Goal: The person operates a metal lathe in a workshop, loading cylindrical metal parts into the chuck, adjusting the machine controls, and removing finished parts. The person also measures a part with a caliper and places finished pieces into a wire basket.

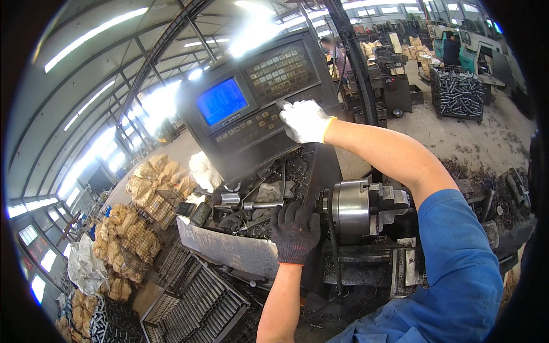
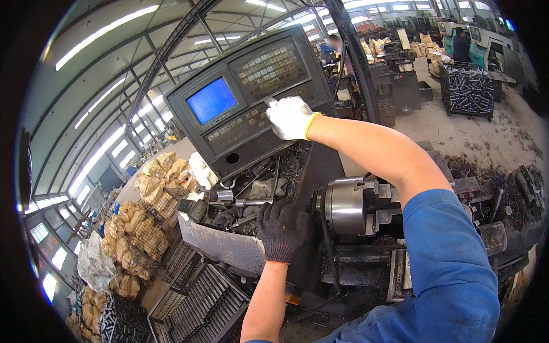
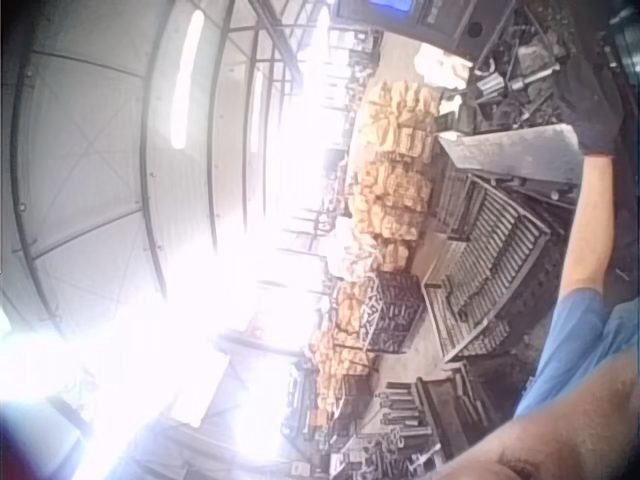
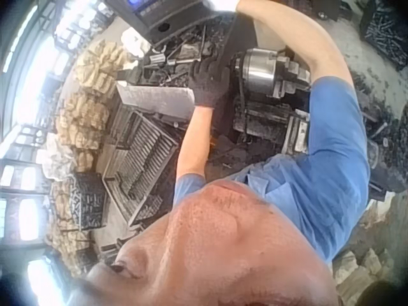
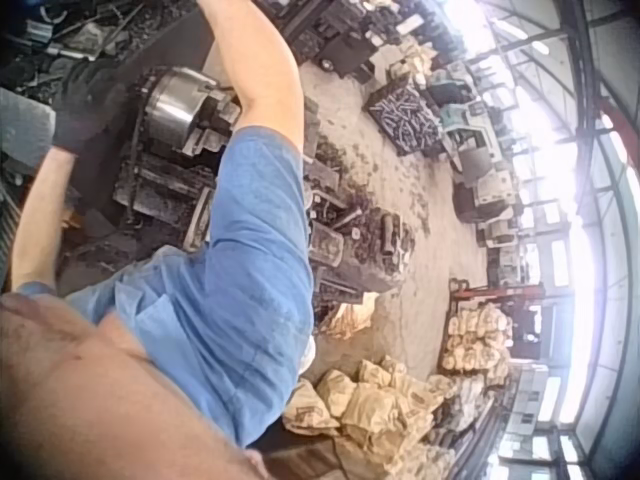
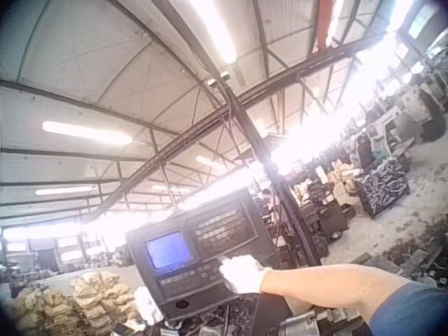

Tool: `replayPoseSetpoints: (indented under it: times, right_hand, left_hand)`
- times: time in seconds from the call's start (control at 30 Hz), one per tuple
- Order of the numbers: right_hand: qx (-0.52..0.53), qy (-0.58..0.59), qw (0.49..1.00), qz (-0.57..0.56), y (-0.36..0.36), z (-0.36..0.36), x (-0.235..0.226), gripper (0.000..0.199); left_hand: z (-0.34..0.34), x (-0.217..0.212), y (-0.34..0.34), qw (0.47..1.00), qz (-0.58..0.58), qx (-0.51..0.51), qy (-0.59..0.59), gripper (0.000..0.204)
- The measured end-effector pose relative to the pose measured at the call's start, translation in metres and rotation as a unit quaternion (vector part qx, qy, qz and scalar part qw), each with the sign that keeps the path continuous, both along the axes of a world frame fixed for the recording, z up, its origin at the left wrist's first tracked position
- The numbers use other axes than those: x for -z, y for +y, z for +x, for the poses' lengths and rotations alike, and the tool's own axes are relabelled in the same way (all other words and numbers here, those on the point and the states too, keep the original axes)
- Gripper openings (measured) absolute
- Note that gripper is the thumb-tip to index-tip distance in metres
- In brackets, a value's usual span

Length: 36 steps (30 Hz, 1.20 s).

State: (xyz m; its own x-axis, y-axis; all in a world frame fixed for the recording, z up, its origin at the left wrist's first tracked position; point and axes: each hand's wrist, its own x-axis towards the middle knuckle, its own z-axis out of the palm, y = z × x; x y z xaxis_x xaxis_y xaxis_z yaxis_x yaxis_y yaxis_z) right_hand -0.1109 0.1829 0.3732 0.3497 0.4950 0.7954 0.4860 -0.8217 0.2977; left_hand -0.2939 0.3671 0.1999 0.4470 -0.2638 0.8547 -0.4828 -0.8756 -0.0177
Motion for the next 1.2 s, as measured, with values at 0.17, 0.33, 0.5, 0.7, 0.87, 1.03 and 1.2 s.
replayPoseSetpoints:
  times: [0.17, 0.33, 0.5, 0.7, 0.87, 1.03, 1.2]
  right_hand:
    - [0.003, 0.015, 1.0, -0.001, 0.0014, -0.0053, -0.0048, 0.02]
    - [0.011, 0.026, 1.0, -0.009, 0.0002, -0.0035, -0.0027, 0.021]
    - [0.01, 0.026, 1.0, -0.008, -0.0003, -0.0031, -0.0011, 0.021]
    - [0.009, 0.027, 1.0, -0.01, -0.0005, -0.0027, 0.0006, 0.021]
    - [0.004, 0.025, 1.0, -0.007, -0.0011, -0.0036, 0.0006, 0.02]
    - [0.006, 0.018, 1.0, -0.009, 0.0, -0.0038, 0.0005, 0.02]
    - [0.005, 0.017, 1.0, -0.007, -0.0015, -0.0027, 0.0012, 0.019]
  left_hand:
    - [-0.0019, -0.0038, 0.0017, 1.0, 0.009, -0.006, -0.002, 0.031]
    - [0.0016, -0.0008, 0.0, 1.0, 0.003, -0.002, -0.026, 0.027]
    - [0.0002, -0.0041, -0.0018, 0.999, 0.0, 0.0, -0.037, 0.024]
    - [0.0017, -0.0013, -0.0008, 1.0, -0.002, 0.0, -0.028, 0.027]
    - [0.0015, 0.0018, 0.0011, 1.0, 0.004, -0.003, -0.015, 0.032]
    - [0.0023, 0.0027, 0.0011, 1.0, 0.001, 0.0, -0.031, 0.034]
    - [0.0005, -0.003, -0.0004, 0.999, 0.006, 0.002, -0.049, 0.025]
